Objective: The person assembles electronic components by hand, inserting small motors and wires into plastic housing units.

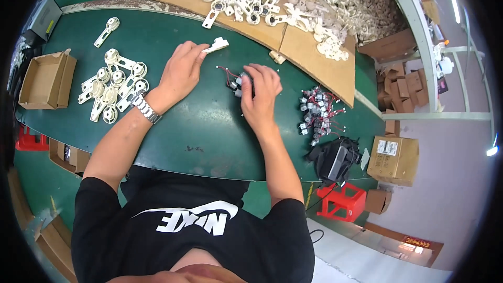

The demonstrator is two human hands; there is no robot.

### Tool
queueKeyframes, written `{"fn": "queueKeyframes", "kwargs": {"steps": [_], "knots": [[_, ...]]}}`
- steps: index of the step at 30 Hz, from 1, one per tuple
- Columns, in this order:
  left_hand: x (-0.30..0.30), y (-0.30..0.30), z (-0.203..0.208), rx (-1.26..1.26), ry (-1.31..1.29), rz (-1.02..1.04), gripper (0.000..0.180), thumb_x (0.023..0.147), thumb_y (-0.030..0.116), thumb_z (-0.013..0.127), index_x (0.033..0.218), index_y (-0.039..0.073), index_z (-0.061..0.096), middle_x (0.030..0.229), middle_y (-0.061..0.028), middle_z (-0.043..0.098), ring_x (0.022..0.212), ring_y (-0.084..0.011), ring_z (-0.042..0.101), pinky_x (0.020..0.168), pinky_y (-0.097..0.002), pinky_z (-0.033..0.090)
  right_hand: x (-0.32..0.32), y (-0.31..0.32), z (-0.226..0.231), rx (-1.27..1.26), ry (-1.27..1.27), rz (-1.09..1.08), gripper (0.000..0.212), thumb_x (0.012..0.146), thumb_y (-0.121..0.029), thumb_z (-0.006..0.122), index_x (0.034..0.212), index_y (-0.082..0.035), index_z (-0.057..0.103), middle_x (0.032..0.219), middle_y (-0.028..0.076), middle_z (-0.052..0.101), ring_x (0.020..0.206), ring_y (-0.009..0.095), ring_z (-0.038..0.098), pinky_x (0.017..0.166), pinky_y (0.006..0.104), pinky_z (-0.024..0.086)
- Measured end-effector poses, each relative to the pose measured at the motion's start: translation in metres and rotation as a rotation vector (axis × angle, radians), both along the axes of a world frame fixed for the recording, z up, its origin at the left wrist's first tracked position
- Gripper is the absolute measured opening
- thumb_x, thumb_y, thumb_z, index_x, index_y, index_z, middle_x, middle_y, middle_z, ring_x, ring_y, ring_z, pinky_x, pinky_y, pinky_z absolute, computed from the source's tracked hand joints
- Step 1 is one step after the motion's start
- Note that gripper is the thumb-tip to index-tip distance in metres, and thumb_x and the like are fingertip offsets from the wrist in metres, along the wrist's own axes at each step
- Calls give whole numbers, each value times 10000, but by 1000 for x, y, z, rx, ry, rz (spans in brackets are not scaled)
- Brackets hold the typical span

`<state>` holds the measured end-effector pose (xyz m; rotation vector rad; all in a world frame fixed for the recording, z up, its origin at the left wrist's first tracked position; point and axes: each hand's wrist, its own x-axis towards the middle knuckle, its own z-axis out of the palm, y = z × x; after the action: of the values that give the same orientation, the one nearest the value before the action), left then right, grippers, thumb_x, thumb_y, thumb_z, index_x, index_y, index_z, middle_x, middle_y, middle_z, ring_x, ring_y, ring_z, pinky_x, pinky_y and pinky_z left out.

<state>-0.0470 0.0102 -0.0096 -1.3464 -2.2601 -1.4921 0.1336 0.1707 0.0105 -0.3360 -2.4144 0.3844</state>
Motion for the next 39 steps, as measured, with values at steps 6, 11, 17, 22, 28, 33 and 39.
{"fn": "queueKeyframes", "kwargs": {"steps": [6, 11, 17, 22, 28, 33, 39], "knots": [[0, -6, -4, -45, 36, 9, 260, 1057, 93, 622, 1291, 10, 699, 1084, -132, 613, 1018, -331, 588, 892, -433, 516, 9, 8, 14, -2, -39, -60, 137, 964, -54, 705, 1094, -75, 742, 1087, 97, 692, 1062, 317, 602, 942, 418, 440], [1, -8, 0, -83, 84, 19, 316, 981, 34, 690, 1296, 15, 701, 1128, -130, 614, 1044, -333, 576, 901, -431, 516, 21, 29, 26, -18, -34, -35, 131, 948, 25, 679, 1059, -29, 720, 996, 129, 687, 936, 342, 619, 837, 422, 501], [0, -7, 3, -160, 113, -16, 328, 935, 8, 715, 1263, 11, 705, 1131, -124, 605, 1087, -335, 571, 912, -448, 534, 40, 41, 48, -346, -255, -90, 136, 953, -34, 724, 1087, -19, 708, 947, 134, 677, 843, 309, 655, 756, 408, 529], [-1, -5, 3, -165, 120, -56, 331, 918, -7, 723, 1247, 25, 701, 1138, -129, 613, 1088, -345, 569, 921, -455, 522, 43, 31, 42, -423, -515, -205, 476, 852, -291, 895, 1173, -37, 651, 910, 126, 660, 820, 295, 653, 729, 432, 524], [-2, -6, 4, -162, 138, -112, 293, 951, 30, 714, 1243, 41, 703, 1146, -127, 627, 1092, -349, 567, 937, -442, 501, 41, 37, 37, -405, -513, -151, 376, 829, -246, 894, 1038, -29, 669, 849, 136, 672, 756, 330, 652, 688, 451, 508], [-5, -6, 7, -98, 123, -116, 186, 1042, 99, 655, 1201, 27, 718, 1080, -123, 647, 1027, -317, 573, 890, -407, 491, 48, 45, 41, -353, -214, -203, 217, 936, -101, 764, 1132, -29, 705, 922, 187, 719, 786, 339, 704, 730, 420, 555], [2, -5, 9, -101, 47, -224, 155, 1061, 134, 627, 1107, 29, 733, 910, -116, 657, 879, -323, 570, 811, -424, 471, 39, 39, 43, -506, 156, -173, 261, 989, -72, 760, 1227, -15, 670, 1076, 115, 784, 941, 179, 746, 809, 325, 604]]}}
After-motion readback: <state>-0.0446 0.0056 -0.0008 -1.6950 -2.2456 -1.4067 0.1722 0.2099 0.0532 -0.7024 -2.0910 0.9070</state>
